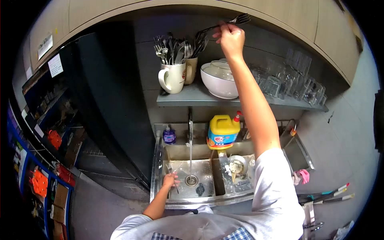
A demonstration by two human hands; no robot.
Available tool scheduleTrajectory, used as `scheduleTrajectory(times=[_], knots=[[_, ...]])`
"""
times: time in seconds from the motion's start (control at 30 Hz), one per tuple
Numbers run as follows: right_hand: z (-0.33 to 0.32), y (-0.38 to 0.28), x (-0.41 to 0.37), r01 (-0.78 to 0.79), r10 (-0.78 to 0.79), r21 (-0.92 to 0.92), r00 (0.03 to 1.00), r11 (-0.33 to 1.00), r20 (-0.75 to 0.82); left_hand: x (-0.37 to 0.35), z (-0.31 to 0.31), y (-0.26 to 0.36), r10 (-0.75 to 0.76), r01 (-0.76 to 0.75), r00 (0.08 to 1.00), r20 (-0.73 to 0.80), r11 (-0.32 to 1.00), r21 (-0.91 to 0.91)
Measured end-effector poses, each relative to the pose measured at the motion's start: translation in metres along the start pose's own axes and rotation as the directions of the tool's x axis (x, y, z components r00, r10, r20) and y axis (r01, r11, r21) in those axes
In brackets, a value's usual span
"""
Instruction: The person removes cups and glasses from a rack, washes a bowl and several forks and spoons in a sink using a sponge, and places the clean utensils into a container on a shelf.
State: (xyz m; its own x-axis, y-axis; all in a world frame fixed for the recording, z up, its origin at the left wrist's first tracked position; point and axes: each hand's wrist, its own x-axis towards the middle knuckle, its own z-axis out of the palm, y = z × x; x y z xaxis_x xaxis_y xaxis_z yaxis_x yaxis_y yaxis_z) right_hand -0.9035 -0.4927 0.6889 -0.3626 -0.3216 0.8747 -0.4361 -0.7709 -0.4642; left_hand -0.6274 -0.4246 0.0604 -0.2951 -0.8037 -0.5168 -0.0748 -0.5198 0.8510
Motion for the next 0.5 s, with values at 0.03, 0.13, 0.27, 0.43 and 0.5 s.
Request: scheduleTrajectory(times=[0.03,0.13,0.27,0.43,0.5], knots=[[0.006,0.010,0.006,-0.013,0.015,-0.066,0.999,0.998,0.030,0.001,-0.003,-0.002,0.015,-0.015,1.000,-0.006,1.000,0.007],[0.024,0.070,0.040,0.013,0.054,-0.424,0.988,0.905,0.146,-0.005,-0.011,-0.005,0.020,-0.021,1.000,-0.020,1.000,-0.020],[0.042,0.082,0.058,0.023,0.261,-0.714,0.923,0.699,0.284,-0.012,-0.014,-0.007,0.026,-0.028,0.999,-0.034,0.998,-0.058],[0.034,0.065,0.058,-0.004,0.325,-0.597,0.842,0.803,0.431,-0.007,-0.013,-0.020,0.021,-0.022,1.000,-0.018,0.998,-0.062],[0.017,0.028,0.034,0.085,0.141,-0.443,0.880,0.892,0.453,-0.008,-0.006,-0.015,0.011,-0.011,1.000,0.000,0.995,-0.098]])
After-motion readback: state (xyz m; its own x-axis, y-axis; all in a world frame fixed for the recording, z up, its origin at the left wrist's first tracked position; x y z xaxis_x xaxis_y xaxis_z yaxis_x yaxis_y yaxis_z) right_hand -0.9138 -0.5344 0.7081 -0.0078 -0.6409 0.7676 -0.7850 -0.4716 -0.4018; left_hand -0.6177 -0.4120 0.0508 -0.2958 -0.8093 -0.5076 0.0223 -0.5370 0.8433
